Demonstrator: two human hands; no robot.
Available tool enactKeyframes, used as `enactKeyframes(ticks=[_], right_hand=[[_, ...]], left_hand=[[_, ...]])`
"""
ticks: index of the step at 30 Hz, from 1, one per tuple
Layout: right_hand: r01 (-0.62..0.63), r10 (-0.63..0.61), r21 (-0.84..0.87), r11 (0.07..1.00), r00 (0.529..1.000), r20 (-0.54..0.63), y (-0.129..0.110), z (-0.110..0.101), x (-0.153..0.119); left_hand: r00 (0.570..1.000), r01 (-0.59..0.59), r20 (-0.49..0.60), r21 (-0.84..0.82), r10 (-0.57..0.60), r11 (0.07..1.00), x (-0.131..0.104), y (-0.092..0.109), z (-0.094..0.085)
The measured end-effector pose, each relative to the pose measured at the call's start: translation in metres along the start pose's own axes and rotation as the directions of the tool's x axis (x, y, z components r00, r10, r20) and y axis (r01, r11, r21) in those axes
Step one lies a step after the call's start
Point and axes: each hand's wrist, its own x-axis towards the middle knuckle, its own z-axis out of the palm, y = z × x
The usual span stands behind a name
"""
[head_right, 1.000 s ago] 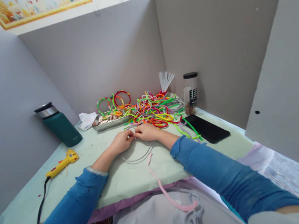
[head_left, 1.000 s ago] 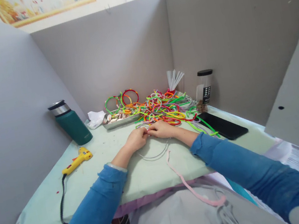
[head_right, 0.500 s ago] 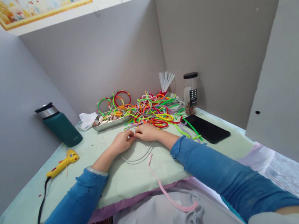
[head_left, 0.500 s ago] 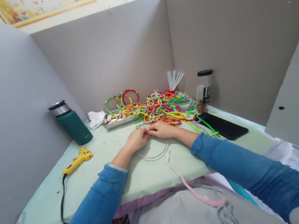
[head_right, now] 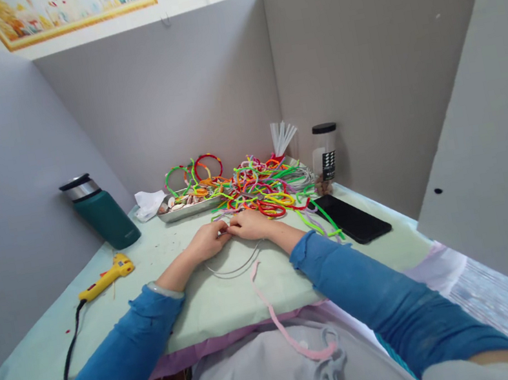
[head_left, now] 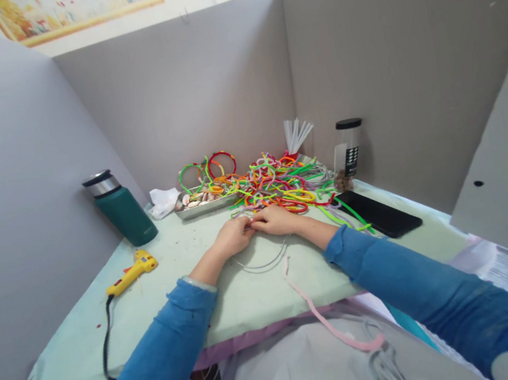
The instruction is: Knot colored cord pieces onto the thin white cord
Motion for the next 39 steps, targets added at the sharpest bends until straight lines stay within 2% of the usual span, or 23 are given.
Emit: enactKeyframes(ticks=[39], right_hand=[[-0.001, 0.003, -0.047, 0.999, 1.0, 0.029, -0.0003, 0.0, -0.0007]], left_hand=[[1.0, -0.028, 0.0, 0.014, 0.028, 0.999, 0.0006, -0.0015, 0.0014]])
